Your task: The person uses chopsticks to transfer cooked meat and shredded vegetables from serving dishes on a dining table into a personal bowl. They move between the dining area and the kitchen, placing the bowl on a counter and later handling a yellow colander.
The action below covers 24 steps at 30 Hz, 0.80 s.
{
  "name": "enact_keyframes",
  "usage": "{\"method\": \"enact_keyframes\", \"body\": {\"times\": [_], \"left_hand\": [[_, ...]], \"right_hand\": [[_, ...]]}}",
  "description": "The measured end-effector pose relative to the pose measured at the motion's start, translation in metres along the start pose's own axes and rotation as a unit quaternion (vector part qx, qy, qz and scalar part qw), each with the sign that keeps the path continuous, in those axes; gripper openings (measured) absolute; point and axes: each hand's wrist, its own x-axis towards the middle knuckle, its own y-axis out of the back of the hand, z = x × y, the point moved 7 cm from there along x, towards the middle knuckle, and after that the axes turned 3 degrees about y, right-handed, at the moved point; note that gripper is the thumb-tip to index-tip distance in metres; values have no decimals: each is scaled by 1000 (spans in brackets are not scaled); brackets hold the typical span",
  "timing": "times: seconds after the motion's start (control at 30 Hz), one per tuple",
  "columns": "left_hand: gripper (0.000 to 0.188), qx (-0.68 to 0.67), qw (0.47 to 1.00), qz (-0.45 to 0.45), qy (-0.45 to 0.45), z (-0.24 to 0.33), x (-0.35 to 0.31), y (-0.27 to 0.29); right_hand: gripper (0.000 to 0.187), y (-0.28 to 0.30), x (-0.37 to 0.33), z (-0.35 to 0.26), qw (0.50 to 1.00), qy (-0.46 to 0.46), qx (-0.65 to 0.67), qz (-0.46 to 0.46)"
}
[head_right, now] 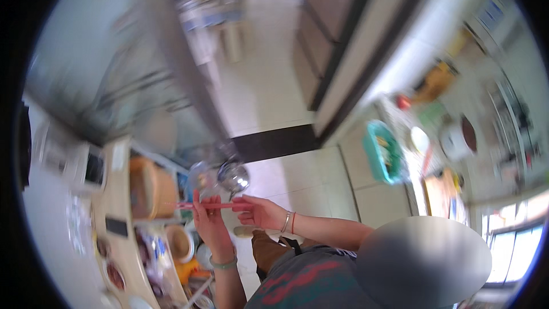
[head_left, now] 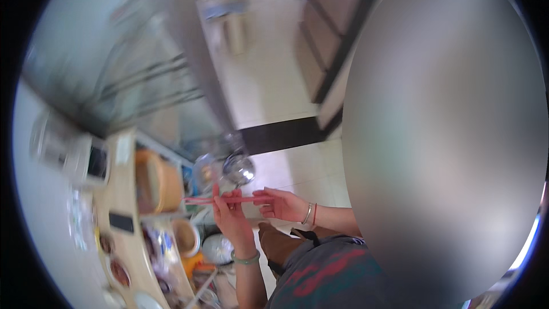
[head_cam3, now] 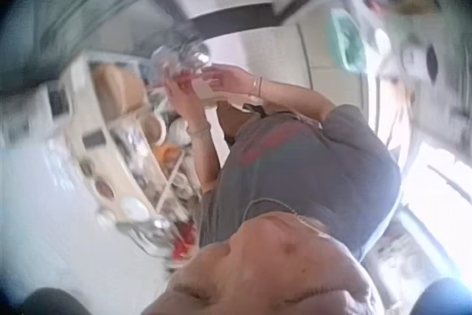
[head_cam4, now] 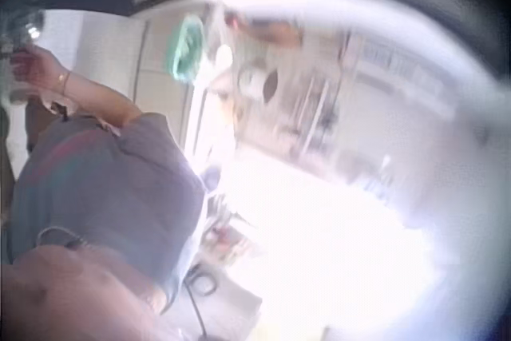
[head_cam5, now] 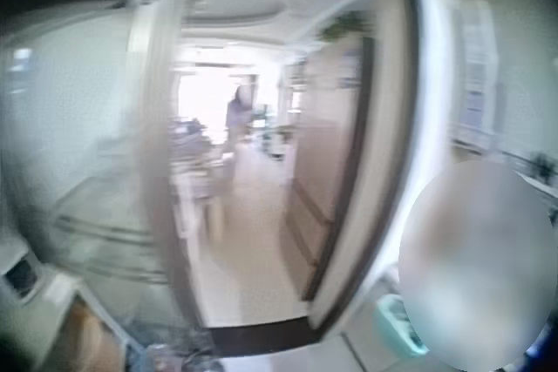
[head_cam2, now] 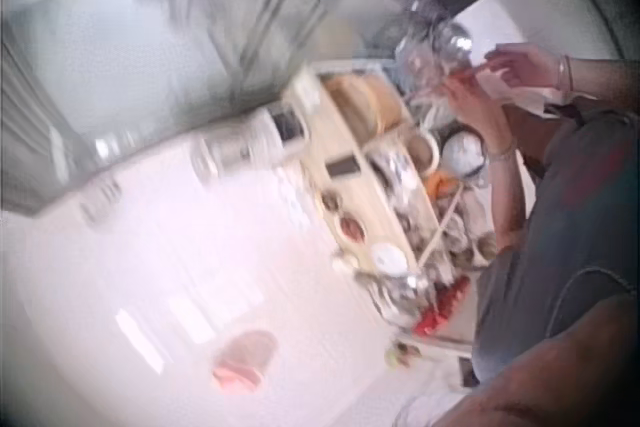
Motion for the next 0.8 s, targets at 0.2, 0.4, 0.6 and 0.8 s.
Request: {"method": "enact_keyframes", "body": {"times": [0.2, 0.4, 0.6, 0.8], "left_hand": [[44, 110, 946, -226, 203, -201, -93, -150], [49, 158, 803, -398, 416, -360, -215, -252], [62, 239, 676, -467, 518, -421, -293, -264], [55, 235, 672, -448, 541, -426, -298, -275]], "right_hand": [[41, 96, -229, -93, 968, 91, -205, 112], [33, 146, -393, -109, 921, 290, -108, 237], [41, 251, -505, -153, 697, 416, -189, 552], [42, 373, -564, -220, 443, 313, -419, 728]]}}
